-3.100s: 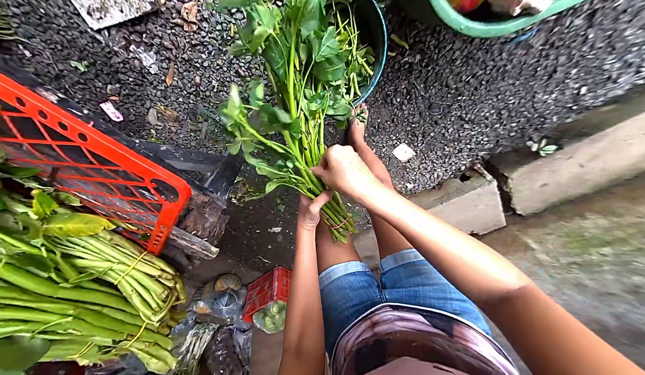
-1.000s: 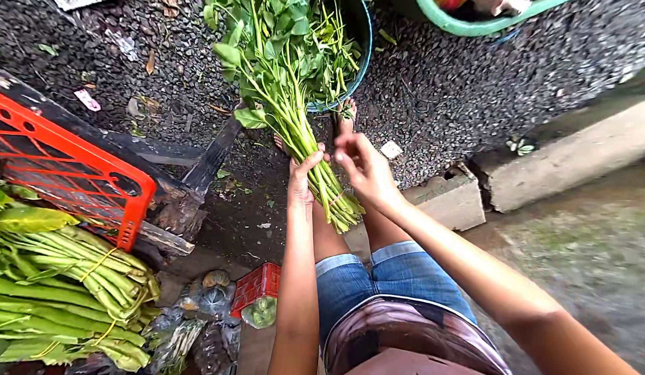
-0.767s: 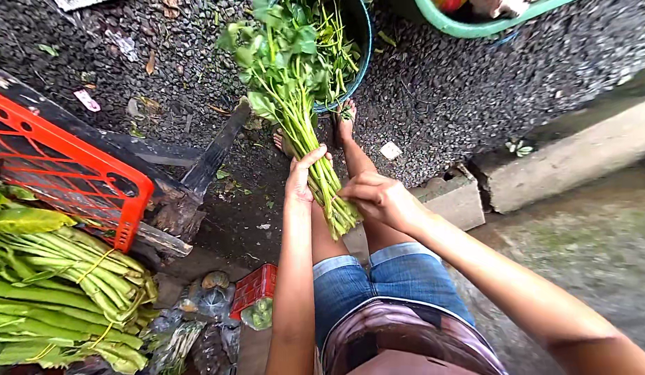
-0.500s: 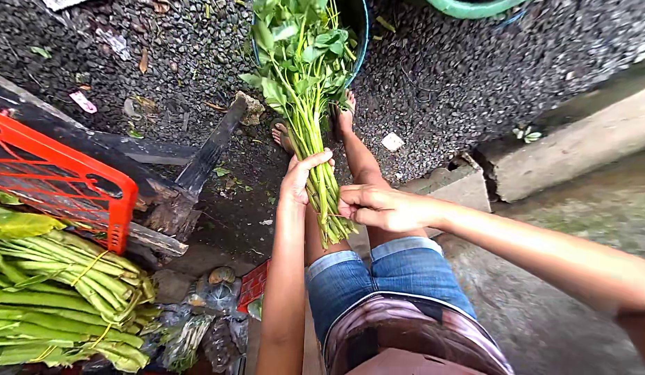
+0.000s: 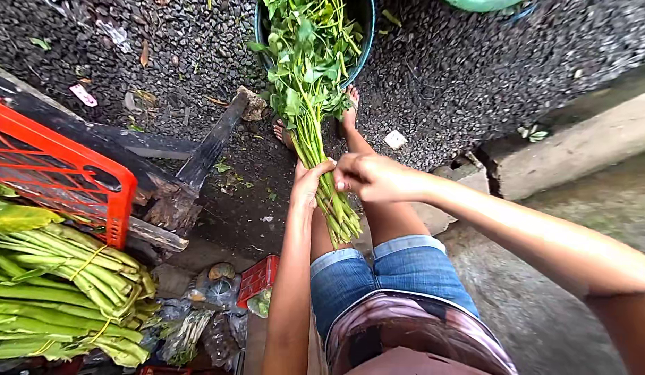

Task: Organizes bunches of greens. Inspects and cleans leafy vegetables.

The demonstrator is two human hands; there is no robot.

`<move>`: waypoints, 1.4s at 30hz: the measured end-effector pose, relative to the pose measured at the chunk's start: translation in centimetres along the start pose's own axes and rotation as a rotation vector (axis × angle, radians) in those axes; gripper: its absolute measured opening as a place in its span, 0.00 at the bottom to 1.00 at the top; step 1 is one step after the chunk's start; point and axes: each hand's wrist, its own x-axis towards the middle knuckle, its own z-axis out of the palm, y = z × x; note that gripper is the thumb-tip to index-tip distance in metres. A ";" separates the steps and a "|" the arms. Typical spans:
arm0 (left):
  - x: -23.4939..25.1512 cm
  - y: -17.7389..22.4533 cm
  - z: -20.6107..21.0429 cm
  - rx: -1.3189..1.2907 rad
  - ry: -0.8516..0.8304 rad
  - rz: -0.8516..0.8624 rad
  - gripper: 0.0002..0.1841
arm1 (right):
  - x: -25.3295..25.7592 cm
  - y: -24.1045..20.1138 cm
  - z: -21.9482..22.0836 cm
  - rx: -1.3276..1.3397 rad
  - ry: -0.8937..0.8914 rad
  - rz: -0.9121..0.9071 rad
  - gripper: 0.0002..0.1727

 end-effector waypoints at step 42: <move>-0.4 -0.4 0.5 0.206 0.338 0.624 0.15 | 8.6 -5.6 2.1 0.268 0.859 0.271 0.19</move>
